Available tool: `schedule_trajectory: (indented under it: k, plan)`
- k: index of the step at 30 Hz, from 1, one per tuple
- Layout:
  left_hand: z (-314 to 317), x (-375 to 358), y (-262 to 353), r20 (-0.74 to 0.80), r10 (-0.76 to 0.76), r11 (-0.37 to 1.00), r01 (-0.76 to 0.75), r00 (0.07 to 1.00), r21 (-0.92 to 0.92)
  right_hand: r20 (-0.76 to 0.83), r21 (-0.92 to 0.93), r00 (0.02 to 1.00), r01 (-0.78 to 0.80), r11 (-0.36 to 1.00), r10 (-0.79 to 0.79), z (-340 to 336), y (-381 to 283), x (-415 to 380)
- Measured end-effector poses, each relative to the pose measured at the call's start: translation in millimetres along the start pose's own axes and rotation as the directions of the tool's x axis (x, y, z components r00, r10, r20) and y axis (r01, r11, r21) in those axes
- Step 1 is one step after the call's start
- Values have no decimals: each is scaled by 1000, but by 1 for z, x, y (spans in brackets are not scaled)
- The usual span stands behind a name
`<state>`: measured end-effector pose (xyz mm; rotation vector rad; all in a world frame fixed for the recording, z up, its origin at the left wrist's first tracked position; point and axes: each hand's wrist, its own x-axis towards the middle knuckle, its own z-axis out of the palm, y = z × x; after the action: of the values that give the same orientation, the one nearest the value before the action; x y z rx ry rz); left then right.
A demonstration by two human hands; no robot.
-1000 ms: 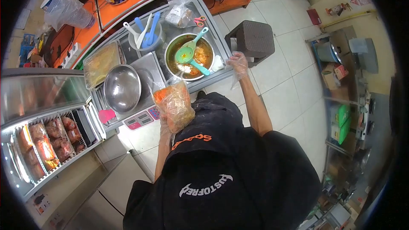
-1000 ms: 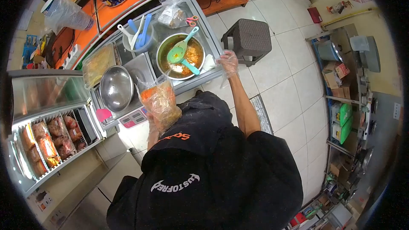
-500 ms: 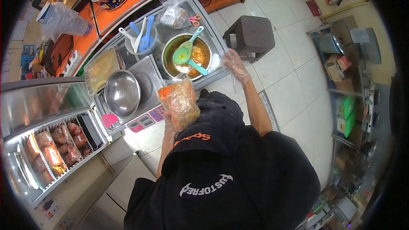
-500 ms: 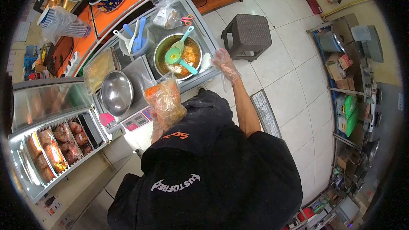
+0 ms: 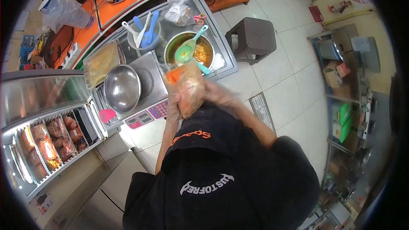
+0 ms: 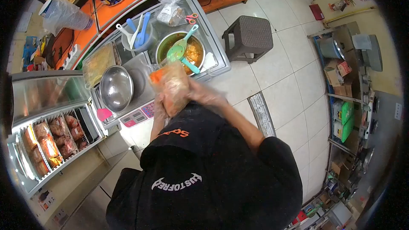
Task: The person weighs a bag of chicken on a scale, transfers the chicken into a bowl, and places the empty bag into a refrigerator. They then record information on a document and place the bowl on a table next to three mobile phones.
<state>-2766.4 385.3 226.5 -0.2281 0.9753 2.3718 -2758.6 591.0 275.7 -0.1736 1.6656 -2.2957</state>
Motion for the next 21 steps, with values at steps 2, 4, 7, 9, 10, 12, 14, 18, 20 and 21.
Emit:
schedule_trajectory:
  k: [2, 4, 7, 9, 10, 12, 14, 18, 20, 21]
  plan:
    - [15, 14, 9, 62, 7, 993, -15, 998, 117, -149, 283, 965, -166, 945, 214, 16, 8, -3]
    - [37, 26, 22, -36, 139, 965, -128, 990, 228, -222, 185, 967, -86, 979, 127, 13, 6, -3]
    - [78, 15, 55, -44, 278, 703, -172, 960, 690, -323, 84, 946, 6, 996, 21, 12, 24, -11]
    - [94, 21, 70, -158, 129, 528, 67, 979, 846, -334, -191, 942, -97, 977, 29, -3, 27, -15]
    - [85, 24, 64, -155, 125, 526, 67, 980, 848, -339, -189, 940, -97, 977, 28, -3, 33, -18]
    - [61, 32, 50, 59, 140, 641, -136, 988, 755, -414, -100, 907, 30, 995, -69, 1, 40, -19]
    - [54, 28, 46, 63, 82, 766, -103, 995, 634, -435, -151, 899, -16, 988, -52, -5, 42, -27]
    - [55, 20, 36, -17, 41, 844, -26, 999, 536, -388, -93, 921, 4, 996, -40, -9, 53, -34]
    - [44, 13, 37, -24, -32, 790, 40, 999, 612, -372, -4, 928, 20, 1000, -19, -4, 42, -37]
    - [41, 11, 37, -38, -91, 730, 93, 995, 677, -343, 80, 939, 33, 996, -3, -3, 36, -37]
